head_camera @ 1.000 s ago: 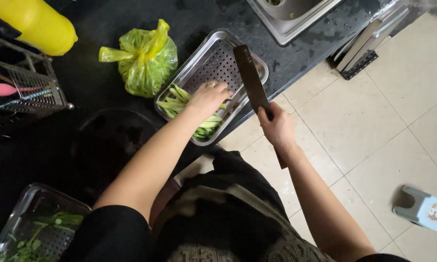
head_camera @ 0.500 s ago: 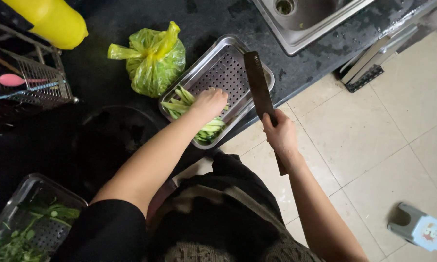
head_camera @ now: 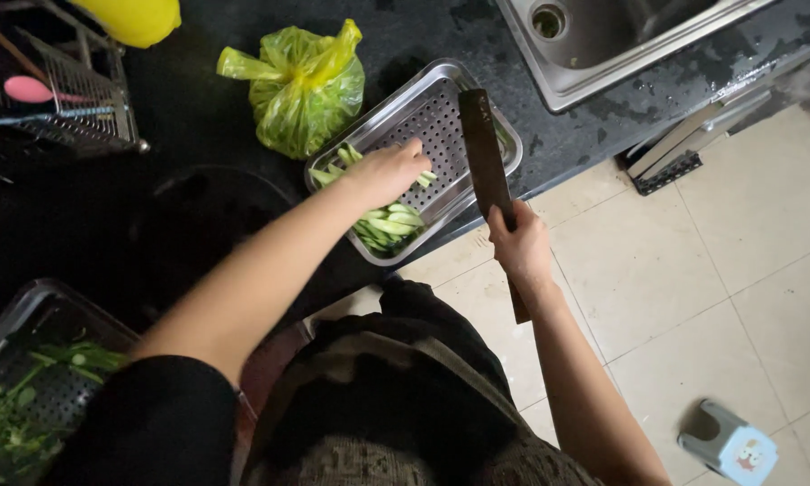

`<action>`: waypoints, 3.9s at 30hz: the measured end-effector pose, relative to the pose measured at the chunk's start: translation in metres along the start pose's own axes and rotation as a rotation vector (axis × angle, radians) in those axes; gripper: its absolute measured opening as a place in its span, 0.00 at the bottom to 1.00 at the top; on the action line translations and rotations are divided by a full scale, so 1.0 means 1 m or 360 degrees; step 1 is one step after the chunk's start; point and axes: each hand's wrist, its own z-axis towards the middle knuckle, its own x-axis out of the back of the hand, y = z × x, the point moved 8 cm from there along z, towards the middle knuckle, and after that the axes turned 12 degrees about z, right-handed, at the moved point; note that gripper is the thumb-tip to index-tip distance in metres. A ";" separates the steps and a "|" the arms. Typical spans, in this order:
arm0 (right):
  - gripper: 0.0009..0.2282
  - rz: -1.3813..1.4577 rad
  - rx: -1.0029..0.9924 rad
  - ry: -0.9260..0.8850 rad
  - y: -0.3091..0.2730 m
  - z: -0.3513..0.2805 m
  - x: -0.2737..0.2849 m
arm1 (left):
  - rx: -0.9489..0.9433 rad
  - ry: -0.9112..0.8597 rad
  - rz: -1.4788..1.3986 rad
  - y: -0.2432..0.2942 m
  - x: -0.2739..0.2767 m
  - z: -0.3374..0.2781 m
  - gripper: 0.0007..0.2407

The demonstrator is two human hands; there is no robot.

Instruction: The recorder slices cucumbers and transfers leafy greens from a plastic bag to a tray.

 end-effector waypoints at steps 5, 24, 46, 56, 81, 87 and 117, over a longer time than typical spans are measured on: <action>0.10 -0.0032 0.0031 -0.0039 -0.010 0.000 -0.003 | -0.0097 -0.0465 -0.0315 -0.004 0.027 -0.047 0.12; 0.09 -0.0155 0.0224 -0.0224 -0.025 0.004 -0.049 | 0.0386 0.0200 -0.1033 -0.020 0.054 -0.125 0.16; 0.30 -0.0617 0.1360 -0.1136 -0.057 -0.113 -0.393 | 0.2277 0.1162 -0.0508 -0.011 0.120 -0.485 0.04; 0.25 -0.1354 0.1308 -0.0924 -0.060 -0.143 -0.386 | 0.2543 0.1319 0.0133 -0.018 0.169 -0.637 0.08; 0.16 -0.1314 0.1821 -0.0687 -0.203 0.146 -0.293 | 0.2061 0.0379 0.0013 0.029 0.123 -0.396 0.15; 0.07 -0.1856 0.1985 -0.0903 -0.195 0.175 -0.336 | 0.1960 0.0580 -0.0089 0.044 0.132 -0.253 0.15; 0.09 0.0229 0.0439 -0.0708 -0.150 0.020 0.038 | 0.1726 0.1402 -0.1163 0.127 0.177 -0.235 0.08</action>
